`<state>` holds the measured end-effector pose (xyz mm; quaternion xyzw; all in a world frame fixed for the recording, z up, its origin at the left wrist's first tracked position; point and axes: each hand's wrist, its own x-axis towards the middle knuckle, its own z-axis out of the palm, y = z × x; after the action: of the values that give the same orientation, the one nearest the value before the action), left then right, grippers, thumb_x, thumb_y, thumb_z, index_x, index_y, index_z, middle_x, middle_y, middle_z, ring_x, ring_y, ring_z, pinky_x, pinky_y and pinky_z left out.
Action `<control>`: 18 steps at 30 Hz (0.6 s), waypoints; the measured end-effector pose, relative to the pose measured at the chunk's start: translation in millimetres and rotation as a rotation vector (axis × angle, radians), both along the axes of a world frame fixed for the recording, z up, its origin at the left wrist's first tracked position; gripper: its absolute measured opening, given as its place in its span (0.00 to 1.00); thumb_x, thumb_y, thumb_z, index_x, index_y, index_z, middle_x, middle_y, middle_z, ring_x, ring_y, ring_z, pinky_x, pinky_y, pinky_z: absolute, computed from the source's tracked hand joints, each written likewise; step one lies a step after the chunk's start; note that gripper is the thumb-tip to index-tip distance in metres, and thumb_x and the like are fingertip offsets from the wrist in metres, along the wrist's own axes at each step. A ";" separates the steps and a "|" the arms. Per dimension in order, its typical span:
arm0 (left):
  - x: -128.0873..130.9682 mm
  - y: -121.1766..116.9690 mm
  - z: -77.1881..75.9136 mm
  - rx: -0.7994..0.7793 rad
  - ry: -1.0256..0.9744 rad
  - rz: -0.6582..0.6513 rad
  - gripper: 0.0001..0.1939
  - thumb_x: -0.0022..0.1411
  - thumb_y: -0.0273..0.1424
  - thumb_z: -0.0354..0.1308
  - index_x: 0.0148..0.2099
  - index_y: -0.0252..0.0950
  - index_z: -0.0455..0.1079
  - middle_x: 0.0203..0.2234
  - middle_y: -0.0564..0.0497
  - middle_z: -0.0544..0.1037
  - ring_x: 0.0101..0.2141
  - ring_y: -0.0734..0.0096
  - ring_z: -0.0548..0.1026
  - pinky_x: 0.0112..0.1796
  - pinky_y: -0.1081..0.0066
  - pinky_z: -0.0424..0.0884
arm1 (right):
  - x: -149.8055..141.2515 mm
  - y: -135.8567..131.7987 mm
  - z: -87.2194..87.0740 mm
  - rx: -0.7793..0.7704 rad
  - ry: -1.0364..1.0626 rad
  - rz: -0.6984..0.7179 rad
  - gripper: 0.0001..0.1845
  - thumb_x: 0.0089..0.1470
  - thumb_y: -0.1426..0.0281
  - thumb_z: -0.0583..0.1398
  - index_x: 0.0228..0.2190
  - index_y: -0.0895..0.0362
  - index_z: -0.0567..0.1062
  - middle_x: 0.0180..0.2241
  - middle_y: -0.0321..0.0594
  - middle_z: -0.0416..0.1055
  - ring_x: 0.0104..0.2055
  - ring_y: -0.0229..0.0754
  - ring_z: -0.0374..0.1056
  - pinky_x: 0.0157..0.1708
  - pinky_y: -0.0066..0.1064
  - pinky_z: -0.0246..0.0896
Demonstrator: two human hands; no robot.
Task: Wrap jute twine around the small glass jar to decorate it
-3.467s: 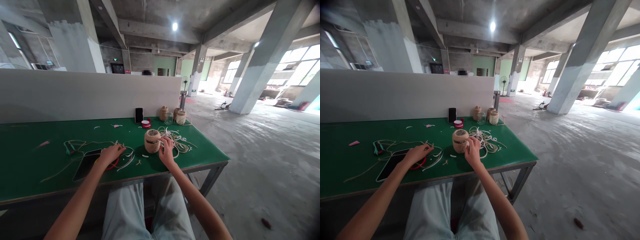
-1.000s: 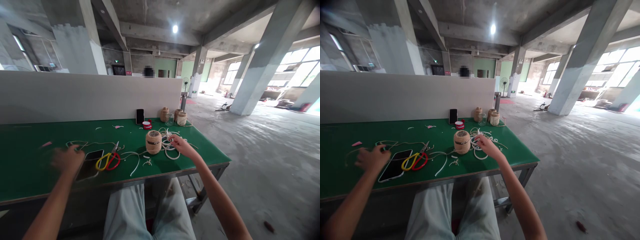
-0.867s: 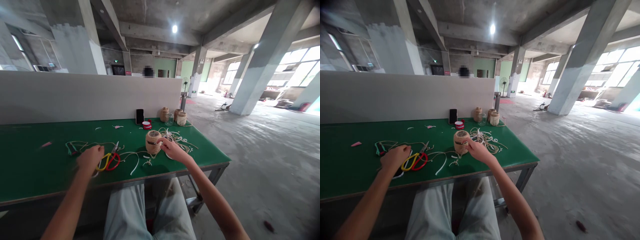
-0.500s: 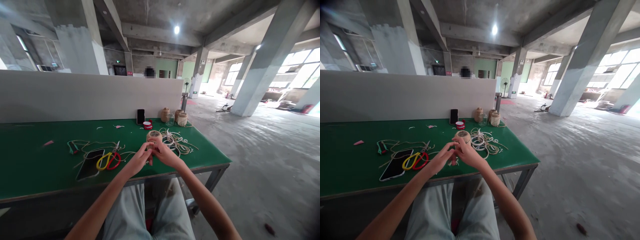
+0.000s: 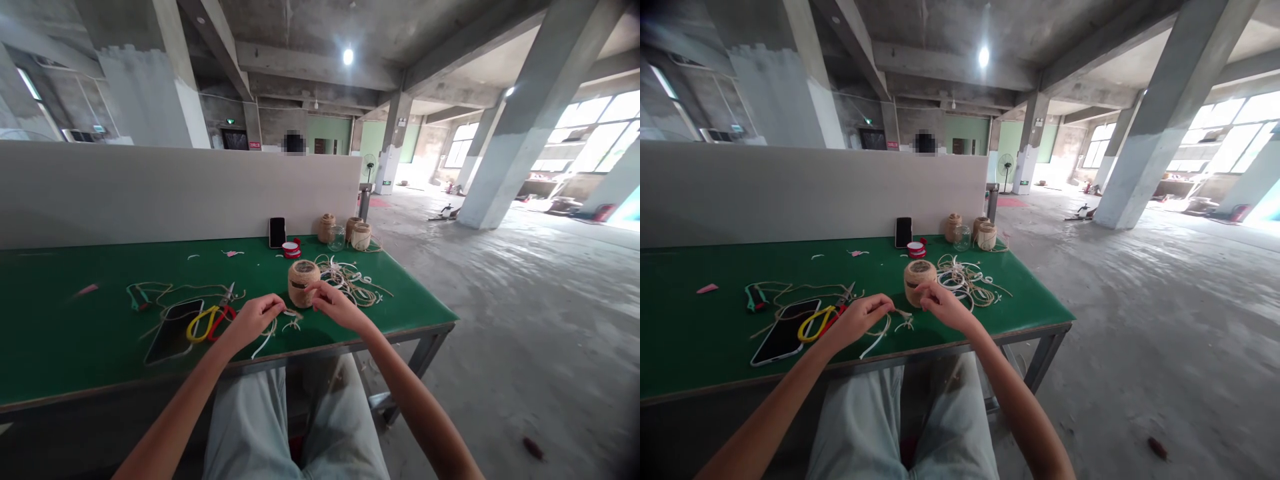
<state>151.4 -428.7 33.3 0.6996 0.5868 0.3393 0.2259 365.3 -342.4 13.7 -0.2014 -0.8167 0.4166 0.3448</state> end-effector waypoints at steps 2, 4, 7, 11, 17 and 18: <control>-0.2 0.6 -2.7 0.006 0.001 0.024 0.18 0.61 0.44 0.47 0.34 0.37 0.69 0.19 0.56 0.65 0.21 0.73 0.60 0.23 0.74 0.54 | -2.2 -0.6 -2.2 0.038 -0.002 -0.054 0.12 0.59 0.68 0.52 0.42 0.57 0.70 0.29 0.35 0.67 0.30 0.35 0.62 0.33 0.26 0.58; 1.4 0.5 -4.8 0.018 0.008 0.043 0.18 0.61 0.44 0.47 0.34 0.37 0.69 0.19 0.56 0.65 0.21 0.73 0.61 0.23 0.74 0.54 | -5.5 -3.5 -3.9 0.107 -0.027 -0.078 0.12 0.59 0.65 0.52 0.38 0.58 0.73 0.33 0.38 0.70 0.33 0.36 0.63 0.34 0.27 0.58; 4.6 -0.2 -7.1 0.055 0.039 0.072 0.17 0.61 0.44 0.46 0.34 0.37 0.68 0.19 0.56 0.65 0.21 0.73 0.62 0.24 0.74 0.55 | -11.5 -9.5 -5.8 0.146 -0.083 -0.059 0.13 0.58 0.64 0.54 0.34 0.58 0.75 0.30 0.37 0.71 0.31 0.36 0.63 0.31 0.25 0.56; 6.3 -0.2 -9.4 0.068 0.071 0.098 0.16 0.62 0.42 0.45 0.33 0.38 0.66 0.18 0.56 0.66 0.21 0.72 0.64 0.24 0.74 0.57 | -17.1 -12.8 -8.3 0.129 -0.092 -0.071 0.10 0.56 0.68 0.56 0.27 0.59 0.75 0.26 0.34 0.69 0.28 0.34 0.61 0.27 0.23 0.53; 14.1 4.3 -11.2 0.077 0.066 0.004 0.12 0.62 0.39 0.47 0.39 0.39 0.68 0.31 0.51 0.75 0.32 0.66 0.72 0.33 0.72 0.64 | -20.1 -9.5 -12.3 0.142 -0.059 -0.114 0.08 0.54 0.72 0.57 0.24 0.57 0.73 0.24 0.32 0.66 0.28 0.34 0.60 0.30 0.25 0.52; 16.3 5.3 -11.7 0.057 0.050 -0.020 0.13 0.62 0.39 0.48 0.40 0.39 0.68 0.31 0.51 0.75 0.32 0.66 0.72 0.33 0.72 0.64 | -20.9 -9.5 -13.6 0.137 -0.047 -0.120 0.08 0.53 0.71 0.57 0.24 0.57 0.72 0.24 0.33 0.66 0.28 0.34 0.60 0.31 0.25 0.53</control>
<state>167.7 -423.4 21.6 0.7200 0.5752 0.3360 0.1943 344.4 -351.9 0.1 -0.2357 -0.8375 0.3333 0.3631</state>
